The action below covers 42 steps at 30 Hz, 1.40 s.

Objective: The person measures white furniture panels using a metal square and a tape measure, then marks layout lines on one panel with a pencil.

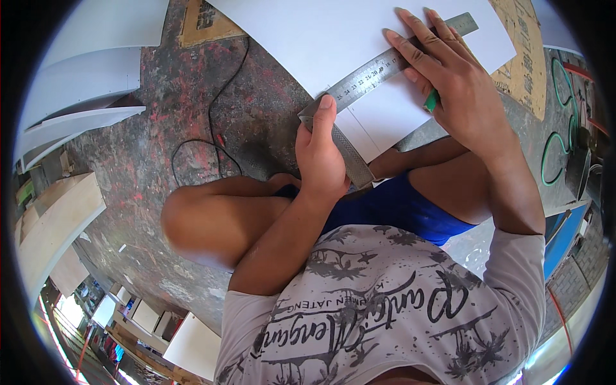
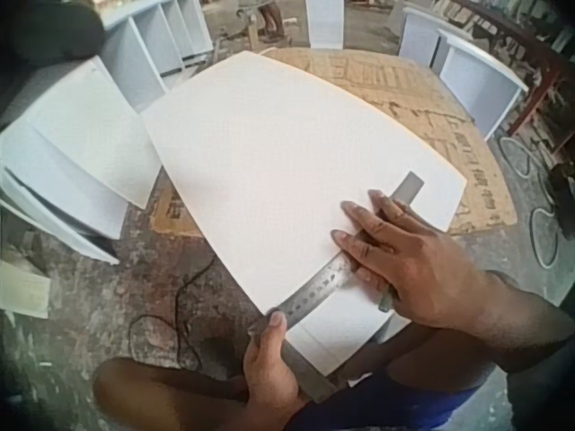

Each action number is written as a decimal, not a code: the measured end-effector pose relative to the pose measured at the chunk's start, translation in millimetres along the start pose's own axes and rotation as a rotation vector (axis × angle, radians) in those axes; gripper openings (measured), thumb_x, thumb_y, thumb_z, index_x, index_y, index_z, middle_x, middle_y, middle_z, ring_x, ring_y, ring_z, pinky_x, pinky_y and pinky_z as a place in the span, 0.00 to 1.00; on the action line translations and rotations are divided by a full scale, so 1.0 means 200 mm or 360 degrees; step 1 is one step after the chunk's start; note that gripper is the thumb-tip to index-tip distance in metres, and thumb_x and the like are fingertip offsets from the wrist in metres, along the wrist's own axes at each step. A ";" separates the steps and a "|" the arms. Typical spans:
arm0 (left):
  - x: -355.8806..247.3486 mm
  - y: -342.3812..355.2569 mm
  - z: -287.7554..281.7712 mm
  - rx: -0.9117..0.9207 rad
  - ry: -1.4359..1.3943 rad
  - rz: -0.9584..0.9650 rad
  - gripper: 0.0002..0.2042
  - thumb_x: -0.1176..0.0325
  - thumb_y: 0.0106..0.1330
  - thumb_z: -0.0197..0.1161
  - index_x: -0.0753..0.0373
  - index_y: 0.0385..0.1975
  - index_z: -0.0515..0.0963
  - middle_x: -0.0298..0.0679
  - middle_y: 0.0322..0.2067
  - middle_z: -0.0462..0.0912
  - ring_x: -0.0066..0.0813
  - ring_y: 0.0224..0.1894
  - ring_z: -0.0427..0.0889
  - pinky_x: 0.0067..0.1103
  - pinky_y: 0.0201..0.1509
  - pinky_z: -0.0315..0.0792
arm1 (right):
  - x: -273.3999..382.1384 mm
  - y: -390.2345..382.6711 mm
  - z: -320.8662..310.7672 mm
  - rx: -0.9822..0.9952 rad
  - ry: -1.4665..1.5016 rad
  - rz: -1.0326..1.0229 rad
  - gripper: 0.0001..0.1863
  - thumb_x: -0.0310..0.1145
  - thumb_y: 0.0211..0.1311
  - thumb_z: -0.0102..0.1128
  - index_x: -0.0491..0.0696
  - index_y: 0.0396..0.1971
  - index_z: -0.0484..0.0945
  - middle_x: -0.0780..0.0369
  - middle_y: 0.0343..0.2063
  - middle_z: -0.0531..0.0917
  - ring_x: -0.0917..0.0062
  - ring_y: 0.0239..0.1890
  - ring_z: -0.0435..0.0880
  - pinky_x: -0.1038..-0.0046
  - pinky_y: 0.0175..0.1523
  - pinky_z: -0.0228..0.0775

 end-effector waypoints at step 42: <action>0.01 -0.02 -0.03 -0.0254 0.0120 0.0094 0.20 0.54 0.78 0.61 0.69 0.53 0.77 0.36 0.45 0.82 0.21 0.45 0.79 0.21 0.50 0.74 | 0.09 0.31 0.09 0.0201 0.2326 0.0102 0.14 0.32 0.78 0.58 0.36 0.51 0.78 0.53 0.41 0.87 0.71 0.38 0.89 0.71 0.45 0.84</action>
Point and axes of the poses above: each hand's wrist, its own y-axis towards the middle knuckle, its own z-axis out of the palm, x = y × z, the point moved 5 cm from there along y, towards the middle knuckle
